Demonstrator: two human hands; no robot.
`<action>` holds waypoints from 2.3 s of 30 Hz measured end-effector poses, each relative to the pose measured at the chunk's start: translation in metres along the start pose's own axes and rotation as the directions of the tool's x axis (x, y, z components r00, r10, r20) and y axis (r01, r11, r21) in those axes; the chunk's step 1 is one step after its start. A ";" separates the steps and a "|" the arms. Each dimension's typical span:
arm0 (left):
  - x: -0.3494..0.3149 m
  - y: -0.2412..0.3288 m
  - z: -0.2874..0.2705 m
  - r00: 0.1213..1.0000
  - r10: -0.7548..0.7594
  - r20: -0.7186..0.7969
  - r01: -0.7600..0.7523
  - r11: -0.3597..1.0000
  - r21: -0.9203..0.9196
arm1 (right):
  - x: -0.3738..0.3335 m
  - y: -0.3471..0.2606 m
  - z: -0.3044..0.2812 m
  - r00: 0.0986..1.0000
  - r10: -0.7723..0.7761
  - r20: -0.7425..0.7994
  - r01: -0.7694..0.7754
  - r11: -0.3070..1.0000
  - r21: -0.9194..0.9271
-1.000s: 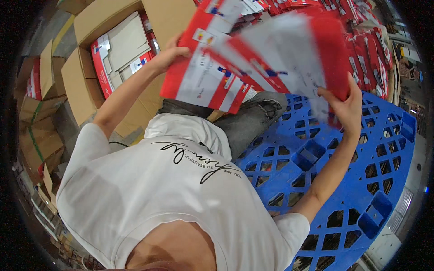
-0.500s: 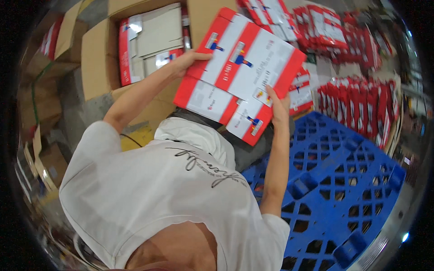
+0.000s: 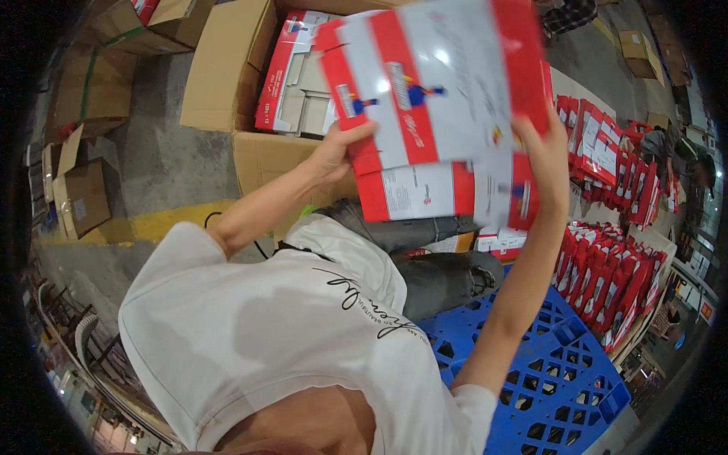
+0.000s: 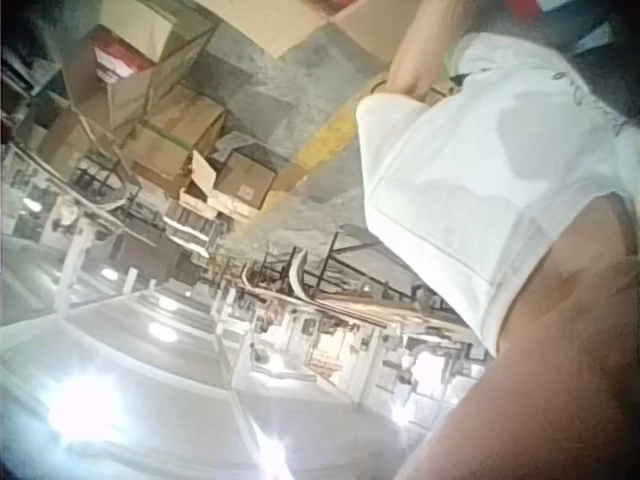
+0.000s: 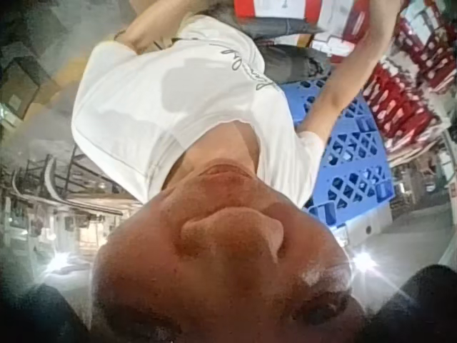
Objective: The person sits on the floor and repeatedly picks up stacks of red and white packages, flips them over, and places them into a blue plastic crate. The person handles the packages one by one or in small groups, organizing them into the container.
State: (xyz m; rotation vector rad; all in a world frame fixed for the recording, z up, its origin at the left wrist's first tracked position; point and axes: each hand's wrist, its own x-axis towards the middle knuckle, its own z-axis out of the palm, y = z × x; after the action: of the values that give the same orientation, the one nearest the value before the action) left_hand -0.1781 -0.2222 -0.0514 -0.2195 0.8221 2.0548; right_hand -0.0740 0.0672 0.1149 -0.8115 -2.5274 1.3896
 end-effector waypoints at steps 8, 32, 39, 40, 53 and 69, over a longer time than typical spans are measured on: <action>0.036 0.003 -0.080 0.903 0.203 -0.379 -0.306 0.922 -0.236 | 0.252 0.004 0.195 0.810 -0.387 0.441 0.556 0.746 -0.367; 0.026 -0.041 0.097 0.794 0.548 0.264 -0.429 0.196 0.882 | -0.390 0.591 -0.103 0.164 0.934 -0.318 -0.538 0.355 0.765; 0.225 -0.386 0.255 0.510 -0.703 0.496 -0.489 0.238 0.839 | -0.375 0.741 -0.014 0.053 0.943 -0.328 -0.548 0.302 0.780; 0.245 -0.441 0.245 0.526 -0.748 0.406 -0.553 0.062 0.831 | -0.363 0.736 -0.008 0.075 0.945 -0.319 -0.480 0.315 0.819; 0.301 -0.666 0.102 0.819 -0.540 0.191 -0.432 -0.364 0.825 | -0.336 0.706 -0.046 0.106 0.975 -0.193 -0.306 0.217 0.927; 0.318 -0.699 0.149 0.800 -0.598 0.050 -0.363 -0.417 0.833 | -0.390 0.434 -0.151 -0.044 0.490 -0.871 -0.292 0.827 0.480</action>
State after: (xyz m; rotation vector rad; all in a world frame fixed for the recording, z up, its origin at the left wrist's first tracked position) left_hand 0.2090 0.3574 -0.4063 1.2810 1.7114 0.1732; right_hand 0.4795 0.1599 -0.1053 -1.7600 -1.0140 0.5369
